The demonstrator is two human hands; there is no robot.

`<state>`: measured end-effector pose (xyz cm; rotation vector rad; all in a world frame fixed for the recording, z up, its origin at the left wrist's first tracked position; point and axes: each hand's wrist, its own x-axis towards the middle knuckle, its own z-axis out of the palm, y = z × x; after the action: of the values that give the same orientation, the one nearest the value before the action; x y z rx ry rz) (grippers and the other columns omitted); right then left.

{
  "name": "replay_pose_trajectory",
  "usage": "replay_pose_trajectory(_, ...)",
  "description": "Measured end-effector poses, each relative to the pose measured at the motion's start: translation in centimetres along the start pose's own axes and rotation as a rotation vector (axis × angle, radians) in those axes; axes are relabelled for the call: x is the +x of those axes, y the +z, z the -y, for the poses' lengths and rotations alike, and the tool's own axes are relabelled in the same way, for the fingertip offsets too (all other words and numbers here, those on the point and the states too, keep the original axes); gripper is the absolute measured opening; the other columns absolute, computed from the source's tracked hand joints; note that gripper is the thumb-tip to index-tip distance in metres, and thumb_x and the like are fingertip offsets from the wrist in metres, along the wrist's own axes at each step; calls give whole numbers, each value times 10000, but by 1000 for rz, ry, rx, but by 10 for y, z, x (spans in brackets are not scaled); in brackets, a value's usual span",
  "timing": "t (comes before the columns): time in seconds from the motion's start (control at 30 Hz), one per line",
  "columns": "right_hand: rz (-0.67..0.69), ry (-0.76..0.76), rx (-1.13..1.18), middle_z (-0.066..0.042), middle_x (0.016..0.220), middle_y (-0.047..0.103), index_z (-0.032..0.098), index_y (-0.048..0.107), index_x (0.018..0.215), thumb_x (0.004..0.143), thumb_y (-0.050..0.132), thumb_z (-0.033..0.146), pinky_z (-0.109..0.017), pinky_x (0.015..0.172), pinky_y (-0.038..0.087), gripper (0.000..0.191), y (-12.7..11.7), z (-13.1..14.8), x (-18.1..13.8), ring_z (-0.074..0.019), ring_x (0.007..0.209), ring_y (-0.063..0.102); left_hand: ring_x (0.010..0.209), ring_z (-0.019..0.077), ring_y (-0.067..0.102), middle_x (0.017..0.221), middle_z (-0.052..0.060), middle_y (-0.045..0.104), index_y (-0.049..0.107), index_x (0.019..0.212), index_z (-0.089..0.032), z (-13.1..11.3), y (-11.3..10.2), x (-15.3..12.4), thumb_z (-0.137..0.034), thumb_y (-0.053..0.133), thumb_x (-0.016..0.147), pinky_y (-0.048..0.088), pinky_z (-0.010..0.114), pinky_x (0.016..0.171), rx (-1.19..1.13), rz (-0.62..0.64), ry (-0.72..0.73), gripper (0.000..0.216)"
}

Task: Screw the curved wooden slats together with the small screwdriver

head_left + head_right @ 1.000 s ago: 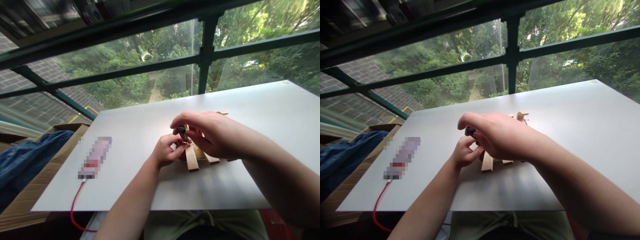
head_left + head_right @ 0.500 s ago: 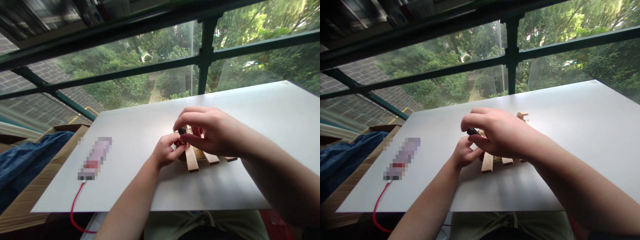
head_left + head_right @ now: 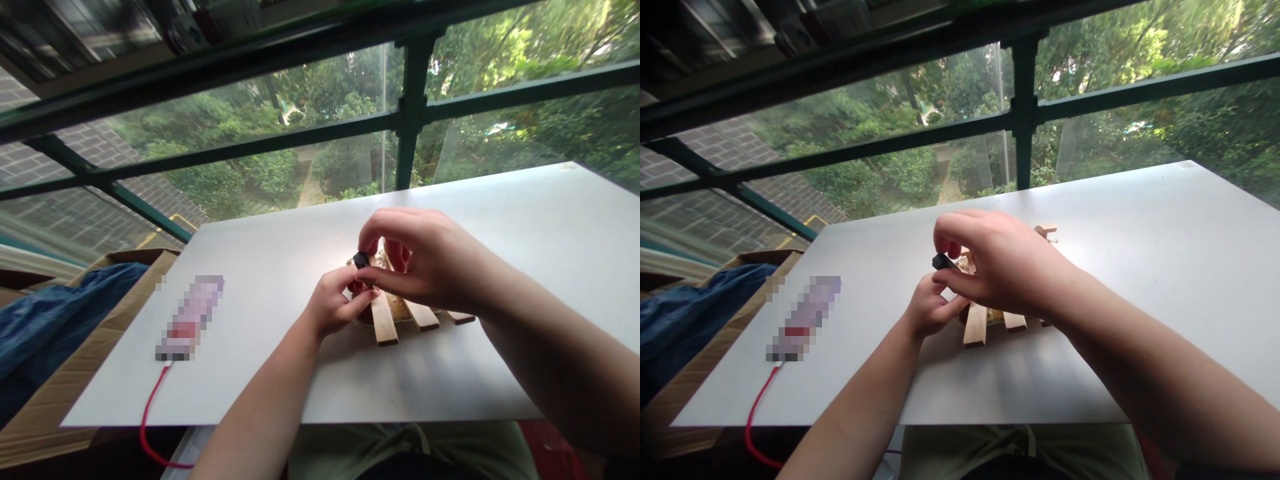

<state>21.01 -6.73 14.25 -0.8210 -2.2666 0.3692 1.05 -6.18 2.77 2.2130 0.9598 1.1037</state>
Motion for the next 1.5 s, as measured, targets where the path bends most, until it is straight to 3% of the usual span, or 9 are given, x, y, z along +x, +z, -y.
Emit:
replay_pose_trajectory(0.23,33,-42,9,-19,866,627,172,609,923,818,636,179,-249,639,371,109,2,-1,0,-121,709,527,674,129,573,728,10,622,598,804,-163,0,1,-1,-247,676,796,475,247,623,47,-33,31,115)
replay_pose_trajectory(0.57,112,-99,77,-61,1038,675,177,635,1093,877,547,128,-261,710,422,239,0,-1,-2,-137,791,578,603,106,552,692,13,634,680,834,-158,-4,-2,2,-220,591,862,457,224,576,17,23,99,112)
replay_pose_trajectory(0.7,41,-59,34,-38,941,661,173,629,1038,838,648,218,-253,667,404,205,3,-3,-1,-134,749,563,600,109,547,646,-4,599,671,804,-165,-1,-1,2,-245,636,848,457,232,590,57,-27,134,98)
replay_pose_trajectory(0.83,25,-70,13,-24,888,648,167,635,962,832,646,180,-243,652,392,131,3,-4,-1,-125,734,554,593,96,533,656,-7,604,663,800,-164,-1,0,2,-252,661,840,443,217,577,68,-48,128,96)
replay_pose_trajectory(1.07,116,-99,111,-45,1037,688,182,661,1057,882,543,85,-257,744,432,232,-1,-1,-1,-148,882,609,592,99,512,645,-8,598,641,772,-160,-6,1,2,-278,667,829,432,221,565,80,-38,24,133)
replay_pose_trajectory(1.2,142,-86,107,-50,1059,697,176,661,1077,878,508,61,-272,758,439,276,-1,-1,-1,-164,921,618,602,97,523,697,3,633,661,839,-159,-5,0,1,-212,637,823,442,216,571,21,1,61,60)
replay_pose_trajectory(1.3,160,-69,103,-52,1063,696,168,658,1095,863,495,42,-274,755,443,310,-2,0,-1,-164,909,620,611,92,546,749,12,667,686,896,-160,-5,-1,1,-139,598,819,449,206,575,-1,43,100,119)
replay_pose_trajectory(1.5,149,-70,106,-61,1113,654,186,662,1121,877,577,123,-255,713,433,266,-2,1,-1,-150,883,608,621,104,570,690,4,654,687,811,-156,-3,-2,2,-171,627,832,464,214,600,57,9,128,66)
